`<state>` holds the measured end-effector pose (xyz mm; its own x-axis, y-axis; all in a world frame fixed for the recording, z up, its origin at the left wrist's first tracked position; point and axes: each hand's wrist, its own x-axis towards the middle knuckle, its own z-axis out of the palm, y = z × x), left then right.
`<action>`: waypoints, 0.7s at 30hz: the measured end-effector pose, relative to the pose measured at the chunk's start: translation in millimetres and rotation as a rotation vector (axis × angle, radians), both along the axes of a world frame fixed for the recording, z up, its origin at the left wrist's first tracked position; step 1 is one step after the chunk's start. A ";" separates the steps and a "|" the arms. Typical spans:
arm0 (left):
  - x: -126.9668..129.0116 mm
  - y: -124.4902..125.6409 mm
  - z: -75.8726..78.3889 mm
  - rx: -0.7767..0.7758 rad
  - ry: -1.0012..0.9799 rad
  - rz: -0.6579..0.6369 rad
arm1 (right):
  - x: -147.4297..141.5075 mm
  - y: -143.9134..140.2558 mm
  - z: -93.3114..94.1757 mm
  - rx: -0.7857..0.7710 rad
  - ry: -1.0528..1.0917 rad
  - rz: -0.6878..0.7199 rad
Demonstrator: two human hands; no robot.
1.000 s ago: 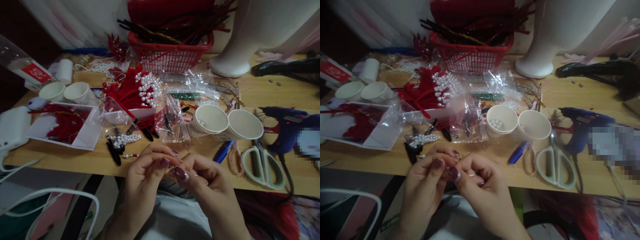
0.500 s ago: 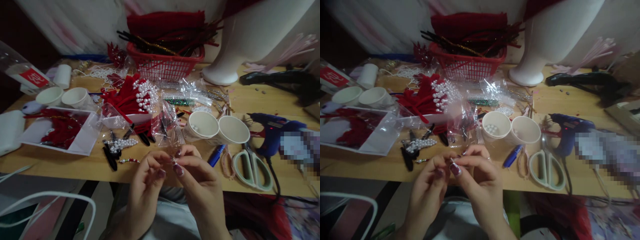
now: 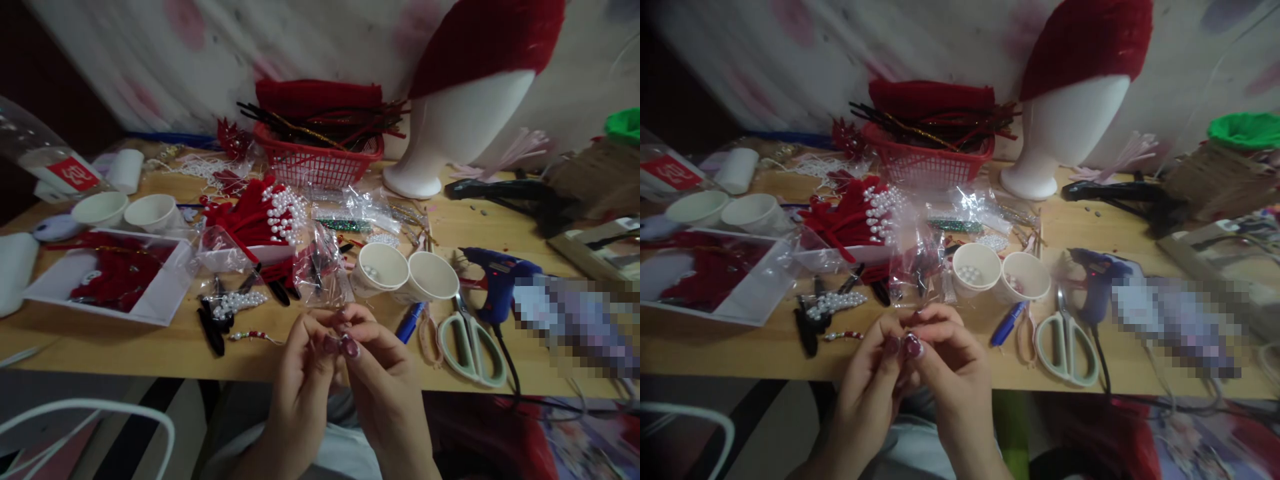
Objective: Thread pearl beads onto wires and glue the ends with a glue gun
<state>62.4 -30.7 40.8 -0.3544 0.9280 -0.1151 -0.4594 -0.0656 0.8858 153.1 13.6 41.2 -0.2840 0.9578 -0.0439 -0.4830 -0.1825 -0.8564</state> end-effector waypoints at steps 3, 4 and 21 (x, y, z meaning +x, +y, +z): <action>0.6 0.8 3.5 0.011 0.095 0.066 | 3.1 2.0 -0.8 0.025 -0.025 -0.032; 0.3 1.0 5.6 0.005 0.121 0.092 | 4.7 2.6 -1.3 0.044 -0.039 -0.037; 0.4 -0.3 22.8 -0.117 0.108 0.090 | 13.6 6.0 -6.4 0.241 -0.113 -0.082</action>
<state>62.8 -31.0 63.6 -0.4512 0.8747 -0.1770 -0.3578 0.0043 0.9338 166.7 19.6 34.8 -0.2115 0.9641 0.1607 -0.3870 0.0684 -0.9195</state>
